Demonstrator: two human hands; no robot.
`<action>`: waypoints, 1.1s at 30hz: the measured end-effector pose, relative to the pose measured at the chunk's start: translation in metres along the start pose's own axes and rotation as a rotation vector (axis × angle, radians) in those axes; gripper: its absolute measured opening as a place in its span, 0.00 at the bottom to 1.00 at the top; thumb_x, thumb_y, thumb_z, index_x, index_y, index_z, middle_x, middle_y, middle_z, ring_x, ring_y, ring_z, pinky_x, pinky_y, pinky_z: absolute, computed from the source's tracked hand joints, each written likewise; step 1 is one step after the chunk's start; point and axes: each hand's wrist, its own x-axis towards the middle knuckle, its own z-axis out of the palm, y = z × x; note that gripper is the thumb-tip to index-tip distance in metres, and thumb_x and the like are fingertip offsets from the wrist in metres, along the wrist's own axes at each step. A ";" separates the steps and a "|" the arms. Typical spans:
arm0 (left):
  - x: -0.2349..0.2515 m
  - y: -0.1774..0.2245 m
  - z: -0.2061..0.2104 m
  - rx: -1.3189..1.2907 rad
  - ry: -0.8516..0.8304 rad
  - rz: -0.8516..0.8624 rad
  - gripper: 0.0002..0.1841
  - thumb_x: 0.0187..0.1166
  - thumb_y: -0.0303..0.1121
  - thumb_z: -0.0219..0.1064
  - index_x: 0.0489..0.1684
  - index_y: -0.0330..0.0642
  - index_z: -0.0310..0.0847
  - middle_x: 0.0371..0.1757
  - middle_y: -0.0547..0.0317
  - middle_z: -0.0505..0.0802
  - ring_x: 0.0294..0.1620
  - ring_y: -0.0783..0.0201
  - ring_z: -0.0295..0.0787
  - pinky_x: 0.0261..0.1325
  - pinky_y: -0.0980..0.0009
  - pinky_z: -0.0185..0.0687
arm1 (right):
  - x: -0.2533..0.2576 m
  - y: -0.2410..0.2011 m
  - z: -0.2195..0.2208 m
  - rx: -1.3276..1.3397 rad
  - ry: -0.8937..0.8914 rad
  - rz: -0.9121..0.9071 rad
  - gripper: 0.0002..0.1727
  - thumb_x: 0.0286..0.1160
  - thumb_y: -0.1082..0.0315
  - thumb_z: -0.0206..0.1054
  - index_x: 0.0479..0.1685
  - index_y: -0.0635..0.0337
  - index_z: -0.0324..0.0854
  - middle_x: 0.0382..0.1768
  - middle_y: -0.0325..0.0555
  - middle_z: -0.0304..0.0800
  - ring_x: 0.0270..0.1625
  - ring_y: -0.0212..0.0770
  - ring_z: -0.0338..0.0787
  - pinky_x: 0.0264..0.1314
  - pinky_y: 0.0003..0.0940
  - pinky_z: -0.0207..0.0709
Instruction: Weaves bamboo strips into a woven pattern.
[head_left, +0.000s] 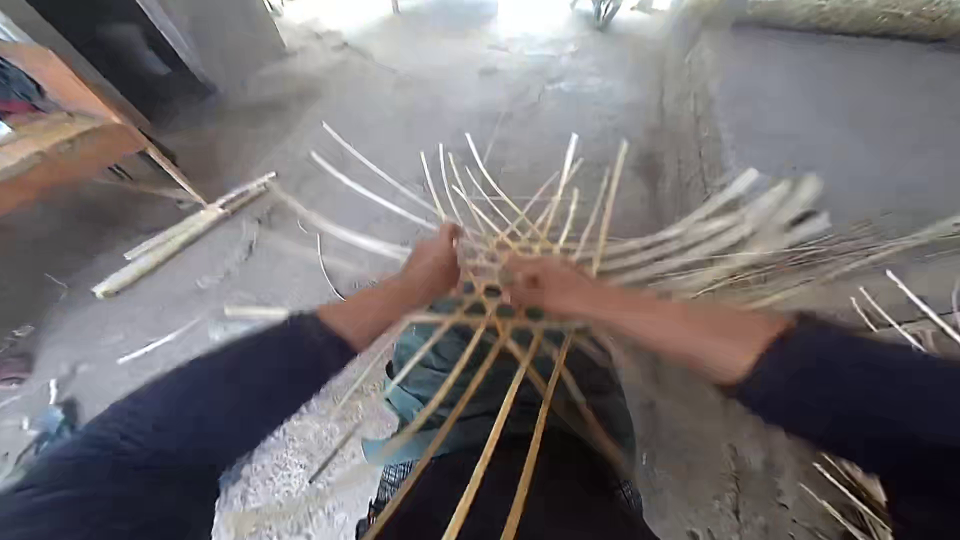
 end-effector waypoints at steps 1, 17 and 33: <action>-0.026 -0.017 0.039 -0.079 -0.012 0.005 0.31 0.85 0.25 0.59 0.89 0.43 0.54 0.42 0.40 0.92 0.35 0.46 0.95 0.44 0.45 0.92 | -0.029 0.005 0.045 -0.078 0.037 -0.010 0.36 0.81 0.40 0.65 0.84 0.47 0.74 0.61 0.59 0.89 0.65 0.62 0.87 0.69 0.70 0.76; -0.080 -0.034 0.150 -0.121 0.533 -0.022 0.30 0.80 0.19 0.59 0.83 0.51 0.70 0.68 0.38 0.81 0.29 0.49 0.92 0.29 0.53 0.90 | -0.012 0.009 0.103 -0.028 0.373 -0.029 0.20 0.85 0.52 0.65 0.70 0.43 0.86 0.60 0.51 0.88 0.65 0.58 0.83 0.63 0.63 0.75; -0.072 -0.049 0.173 -0.109 0.778 0.114 0.24 0.81 0.20 0.53 0.78 0.40 0.74 0.57 0.47 0.94 0.37 0.51 0.95 0.30 0.56 0.89 | 0.003 0.013 0.095 0.030 0.231 0.069 0.19 0.79 0.47 0.70 0.65 0.39 0.86 0.53 0.46 0.86 0.62 0.54 0.82 0.61 0.63 0.72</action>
